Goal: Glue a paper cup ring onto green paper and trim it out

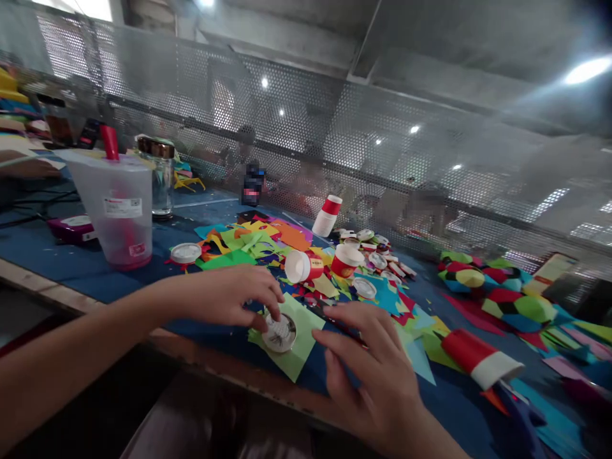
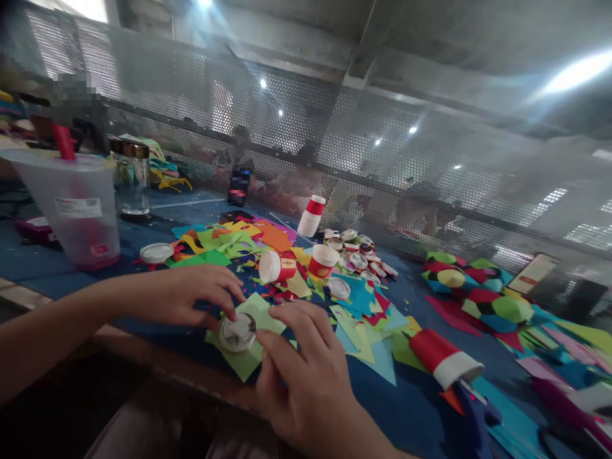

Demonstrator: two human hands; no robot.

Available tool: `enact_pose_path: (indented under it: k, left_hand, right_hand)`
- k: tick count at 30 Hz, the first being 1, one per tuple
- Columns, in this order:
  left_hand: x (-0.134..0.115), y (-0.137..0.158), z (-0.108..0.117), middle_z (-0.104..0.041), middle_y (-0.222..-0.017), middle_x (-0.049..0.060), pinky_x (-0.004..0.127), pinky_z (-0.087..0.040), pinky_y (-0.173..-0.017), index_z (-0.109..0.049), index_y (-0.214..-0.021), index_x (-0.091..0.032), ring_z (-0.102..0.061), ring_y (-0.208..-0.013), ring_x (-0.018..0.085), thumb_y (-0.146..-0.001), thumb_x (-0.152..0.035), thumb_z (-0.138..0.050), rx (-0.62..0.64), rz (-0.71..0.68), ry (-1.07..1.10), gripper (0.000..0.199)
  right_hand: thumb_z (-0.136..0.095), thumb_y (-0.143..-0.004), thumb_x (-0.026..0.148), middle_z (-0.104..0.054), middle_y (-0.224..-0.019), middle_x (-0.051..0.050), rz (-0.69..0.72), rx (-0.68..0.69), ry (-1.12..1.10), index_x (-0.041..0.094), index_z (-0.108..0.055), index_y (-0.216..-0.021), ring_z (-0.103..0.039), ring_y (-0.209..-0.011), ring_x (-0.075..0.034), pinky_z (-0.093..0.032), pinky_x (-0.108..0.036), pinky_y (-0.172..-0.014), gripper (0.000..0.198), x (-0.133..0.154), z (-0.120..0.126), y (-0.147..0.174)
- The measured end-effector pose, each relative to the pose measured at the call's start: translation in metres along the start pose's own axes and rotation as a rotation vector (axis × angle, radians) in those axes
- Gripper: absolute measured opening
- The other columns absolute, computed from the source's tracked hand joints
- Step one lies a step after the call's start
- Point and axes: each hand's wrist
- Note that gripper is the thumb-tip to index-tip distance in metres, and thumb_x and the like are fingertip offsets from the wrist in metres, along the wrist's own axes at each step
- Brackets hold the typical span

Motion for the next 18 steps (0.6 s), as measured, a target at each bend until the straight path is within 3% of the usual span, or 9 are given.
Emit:
enact_pose_path:
  k: [3,6,8,13,18]
  left_hand:
    - [0.018,-0.023,0.012,-0.07,-0.115,0.005,0.029,-0.045,-0.094,-0.068,-0.112,-0.021,-0.063,-0.108,0.019,-0.09,-0.028,-0.063,0.094,0.091,0.137,0.025]
    - [0.024,-0.036,0.013,-0.067,-0.123,0.007,0.031,-0.046,-0.096,-0.06,-0.124,-0.02,-0.061,-0.113,0.023,-0.075,-0.036,-0.077,0.197,0.119,0.233,0.054]
    - [0.024,-0.039,0.008,-0.065,-0.125,0.006,0.032,-0.045,-0.098,-0.056,-0.129,-0.022,-0.059,-0.115,0.025,-0.065,-0.038,-0.084,0.236,0.084,0.277,0.072]
    - [0.02,-0.035,-0.008,-0.065,-0.117,0.003,0.033,-0.045,-0.096,-0.061,-0.121,-0.023,-0.06,-0.105,0.024,-0.061,-0.034,-0.084,0.187,0.047,0.244,0.065]
    - [0.017,-0.031,-0.011,-0.066,-0.117,0.003,0.032,-0.043,-0.096,-0.056,-0.129,-0.023,-0.059,-0.107,0.023,-0.064,-0.031,-0.083,0.153,0.092,0.283,0.071]
  right_hand:
    - [-0.058,-0.078,0.009,-0.066,-0.102,-0.011,-0.04,0.127,-0.091,0.018,-0.068,-0.093,-0.058,-0.097,-0.025,-0.053,-0.043,-0.084,0.02,-0.018,-0.025,-0.009]
    - [-0.064,-0.073,0.014,-0.066,-0.099,-0.011,-0.096,0.221,-0.18,0.015,-0.064,-0.101,-0.058,-0.095,-0.026,-0.052,-0.045,-0.085,0.028,-0.025,-0.042,-0.005]
    - [-0.062,-0.074,0.014,-0.066,-0.101,-0.011,-0.145,0.214,-0.207,0.015,-0.058,-0.11,-0.057,-0.098,-0.027,-0.051,-0.045,-0.087,0.036,-0.027,-0.048,0.001]
    - [-0.047,-0.083,0.008,-0.06,-0.111,-0.008,-0.221,0.097,-0.232,0.021,-0.049,-0.122,-0.051,-0.108,-0.024,-0.046,-0.042,-0.091,0.04,-0.031,-0.044,0.011]
    - [-0.047,-0.085,0.006,-0.057,-0.112,-0.008,-0.252,0.038,-0.242,0.021,-0.048,-0.122,-0.051,-0.109,-0.024,-0.046,-0.039,-0.09,0.04,-0.032,-0.04,0.017]
Point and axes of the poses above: each hand's wrist, its own y-axis away from the middle knuckle, its own z-axis out of the back of the hand, x = y × z
